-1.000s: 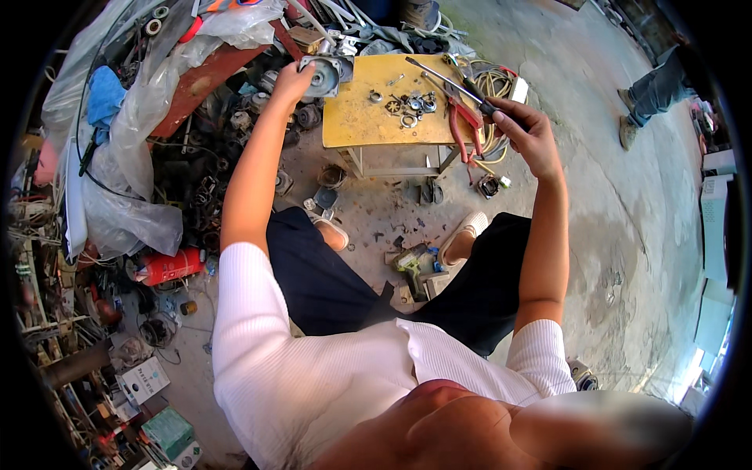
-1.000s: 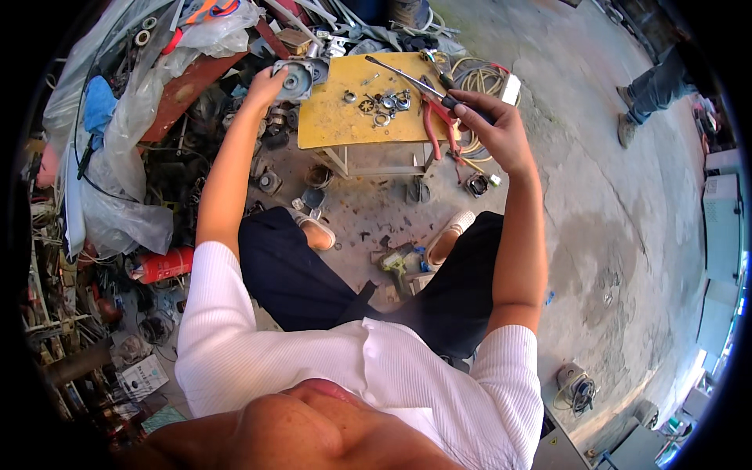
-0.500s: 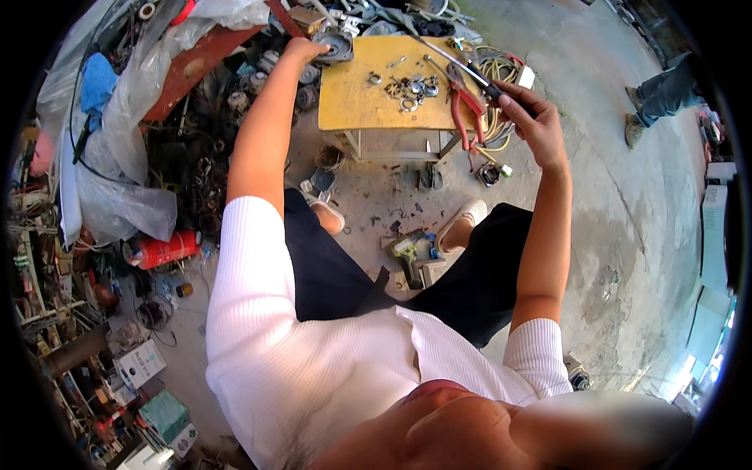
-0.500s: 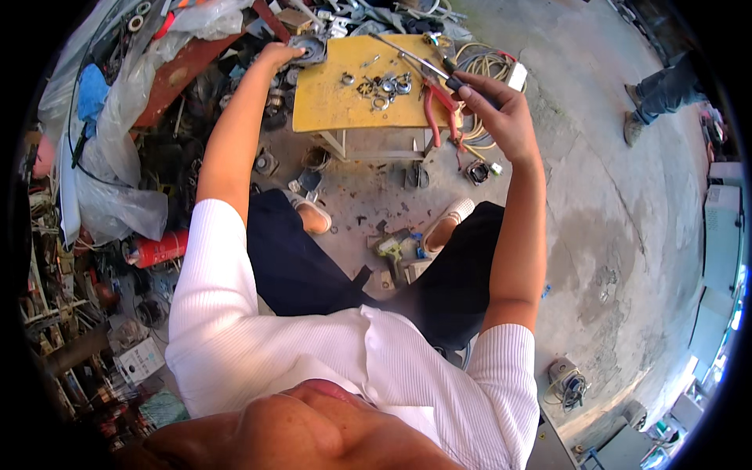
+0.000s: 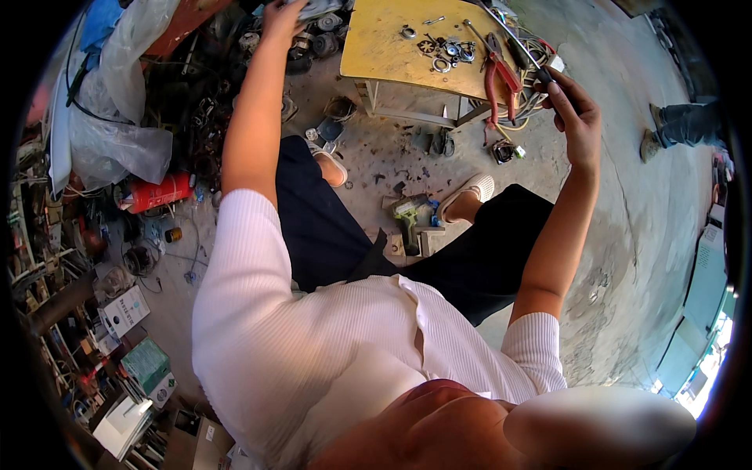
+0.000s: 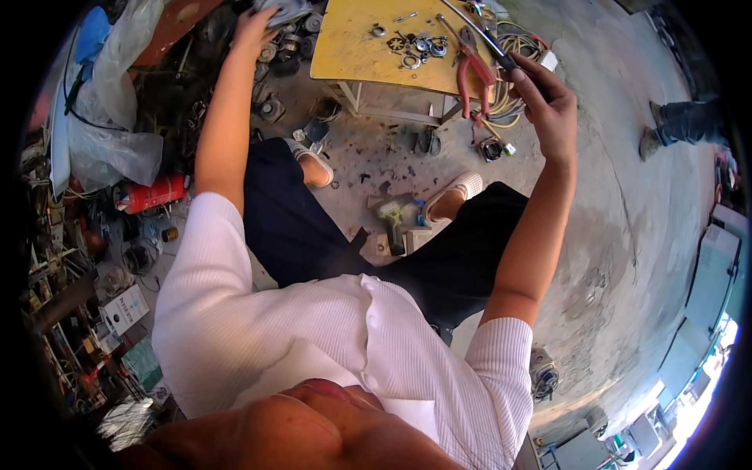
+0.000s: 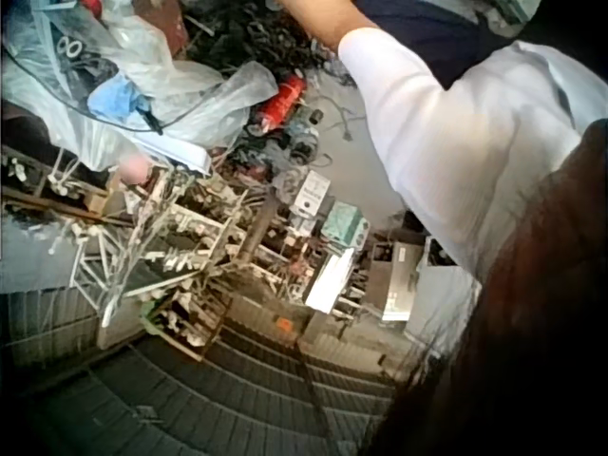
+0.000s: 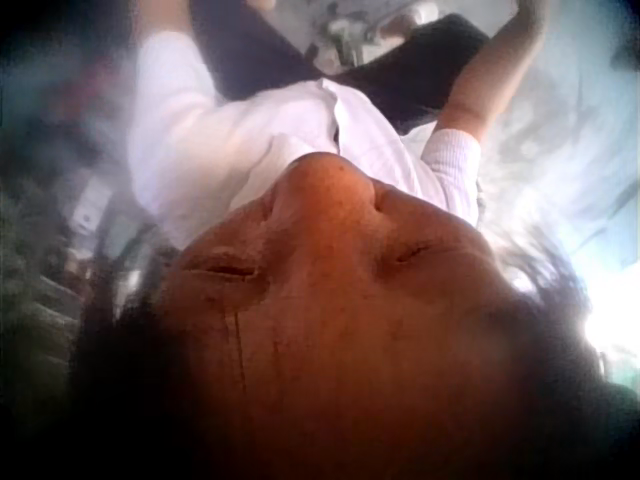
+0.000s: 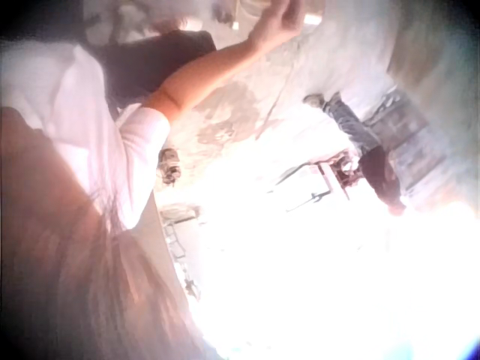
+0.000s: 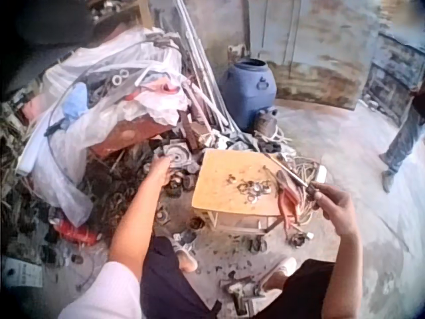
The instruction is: The person unscrews and removes components from a metal motor housing using a screwdriver, pliers, and a power drill, placing screws and small parts on a yellow surface.
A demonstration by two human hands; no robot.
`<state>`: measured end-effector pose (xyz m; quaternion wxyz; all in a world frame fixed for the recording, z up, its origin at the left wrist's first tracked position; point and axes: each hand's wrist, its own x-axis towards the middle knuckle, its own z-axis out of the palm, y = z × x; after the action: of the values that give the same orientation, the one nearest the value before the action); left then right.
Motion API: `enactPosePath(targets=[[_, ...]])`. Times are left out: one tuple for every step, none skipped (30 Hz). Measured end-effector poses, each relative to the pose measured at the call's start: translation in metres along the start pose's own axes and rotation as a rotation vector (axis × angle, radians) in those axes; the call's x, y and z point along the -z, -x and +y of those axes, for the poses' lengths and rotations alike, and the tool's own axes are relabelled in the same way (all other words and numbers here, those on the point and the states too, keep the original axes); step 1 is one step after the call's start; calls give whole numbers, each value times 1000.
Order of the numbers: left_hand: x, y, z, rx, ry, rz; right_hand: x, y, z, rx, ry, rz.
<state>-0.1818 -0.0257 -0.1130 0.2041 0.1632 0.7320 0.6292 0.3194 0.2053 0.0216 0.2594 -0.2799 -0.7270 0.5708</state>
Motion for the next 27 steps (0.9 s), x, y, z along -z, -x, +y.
enactPosePath(targets=[[-13,28,2,84,96,130,8,2,3,17,7,23],[1,36,-8,217,127,253,7,2,2,32,-4,28],[16,41,-34,354,161,370,6,1,1,42,-11,39],[42,35,-74,505,271,443,2,0,-2,57,-29,37],[37,38,-107,640,258,431,2,0,-3,50,-23,46],[74,46,-147,763,210,472,-9,-3,-5,54,-52,10],[52,60,-181,826,254,425,-7,-3,0,37,-22,27],[58,72,-211,908,222,433,-11,-7,1,37,-24,20],[6,84,-231,1028,279,462,-5,-7,5,24,29,61],[4,91,-252,1149,273,469,-7,-7,3,25,38,59],[20,101,-280,1181,273,440,-14,-8,0,23,35,41],[21,105,-299,1191,280,446,-18,-7,-2,27,46,49],[20,108,-315,1201,286,449,-22,-6,-6,30,58,59],[22,111,-329,1211,292,457,-25,-7,-8,33,66,66],[10,113,-336,1232,293,444,-23,-4,-6,34,70,76],[2,112,-340,1177,292,439,-22,-3,-3,36,70,81],[-2,107,-343,1123,293,438,-22,-4,-1,38,68,82],[-19,102,-341,1077,287,415,-19,-3,2,37,87,93],[-25,102,-339,967,228,366,-20,-3,2,40,90,92],[-31,100,-340,906,24,331,-21,-3,2,43,95,92],[-17,93,-344,831,-177,319,-25,-7,1,57,94,71],[-14,97,-351,812,-282,276,-26,-8,4,57,94,62],[-9,99,-358,788,-388,241,-26,-10,9,55,96,55],[-19,101,-359,818,-392,180,-23,-8,10,48,119,62],[-13,102,-365,808,-408,177,-29,-10,7,82,118,52],[-9,105,-371,801,-422,171,-32,-10,5,86,130,45],[14,109,-383,758,-451,229,-37,-14,1,107,112,15]])
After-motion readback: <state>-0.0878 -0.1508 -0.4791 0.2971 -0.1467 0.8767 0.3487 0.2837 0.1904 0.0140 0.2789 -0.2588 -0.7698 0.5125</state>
